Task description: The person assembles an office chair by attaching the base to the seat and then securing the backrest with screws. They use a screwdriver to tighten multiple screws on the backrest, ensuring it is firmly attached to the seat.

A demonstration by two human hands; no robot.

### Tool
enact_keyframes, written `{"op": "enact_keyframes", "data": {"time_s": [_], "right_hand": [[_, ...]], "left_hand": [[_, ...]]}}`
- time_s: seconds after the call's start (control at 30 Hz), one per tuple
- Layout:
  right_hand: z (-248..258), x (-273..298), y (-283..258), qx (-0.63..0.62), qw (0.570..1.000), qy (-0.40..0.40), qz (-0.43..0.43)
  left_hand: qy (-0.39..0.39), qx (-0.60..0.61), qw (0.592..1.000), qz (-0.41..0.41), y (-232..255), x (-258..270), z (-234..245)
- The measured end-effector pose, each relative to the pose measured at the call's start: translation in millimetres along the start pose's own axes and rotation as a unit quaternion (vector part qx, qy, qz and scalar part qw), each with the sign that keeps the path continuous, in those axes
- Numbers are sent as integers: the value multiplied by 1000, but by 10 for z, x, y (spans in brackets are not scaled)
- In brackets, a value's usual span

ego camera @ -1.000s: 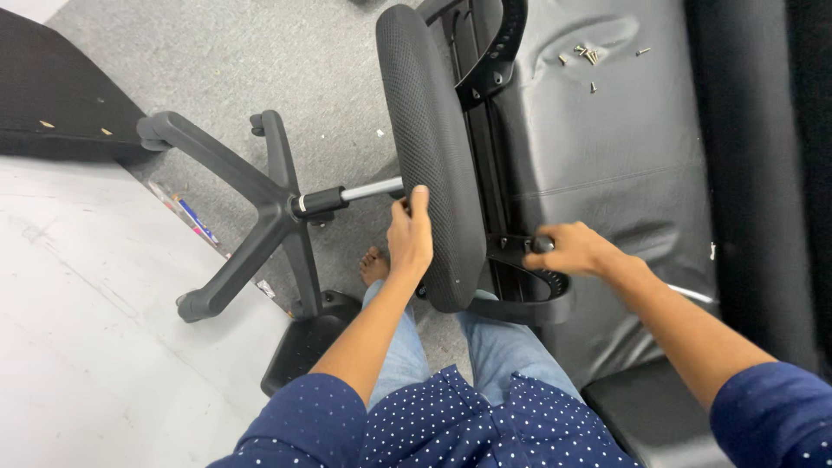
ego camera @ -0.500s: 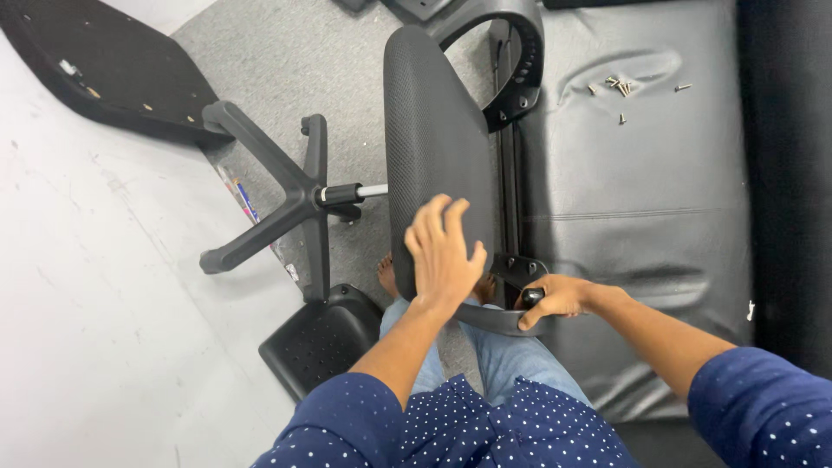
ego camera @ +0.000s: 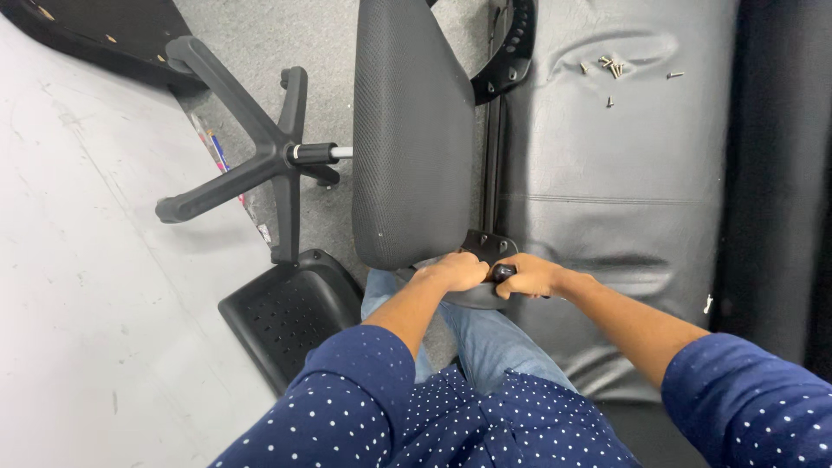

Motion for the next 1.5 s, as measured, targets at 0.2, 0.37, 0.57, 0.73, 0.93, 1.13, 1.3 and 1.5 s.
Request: {"op": "enact_keyframes", "data": {"time_s": [0.2,0.37,0.57,0.73,0.93,1.13,1.3,1.5], "right_hand": [[-50,190,-70,214,953,79,198],[-108,379,-72,277,925,169,198],[-118,475,-384,335,897,183,222],[-8,561,-1052,355,879,188,255],[51,513,-2281,376,846,236,295],[42,618,-3213,365,847,258,288],[-170,624,-3688,367,849,255,281],[-505,534,-4236,354,856,253,278]], "left_hand": [[-29,-109,993,34,197,146,-105],[14,-81,996,18,234,400,-93],[141,-14,990,-13,197,660,229],[213,-19,976,-40,58,896,848],[245,22,964,-101,-356,1352,2012],[230,46,956,-179,-568,1672,2813],[227,44,944,-236,-998,1721,3101],[290,161,926,-178,-1596,1867,3366]]}}
Point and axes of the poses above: each hand's wrist, its own x-axis away from the middle knuckle, its own z-axis out of the back of the hand, y = z × x, the point moved 4 cm from there along -x, towards the middle knuckle, and after that the axes turned 2 degrees about z, right-handed, at the moved point
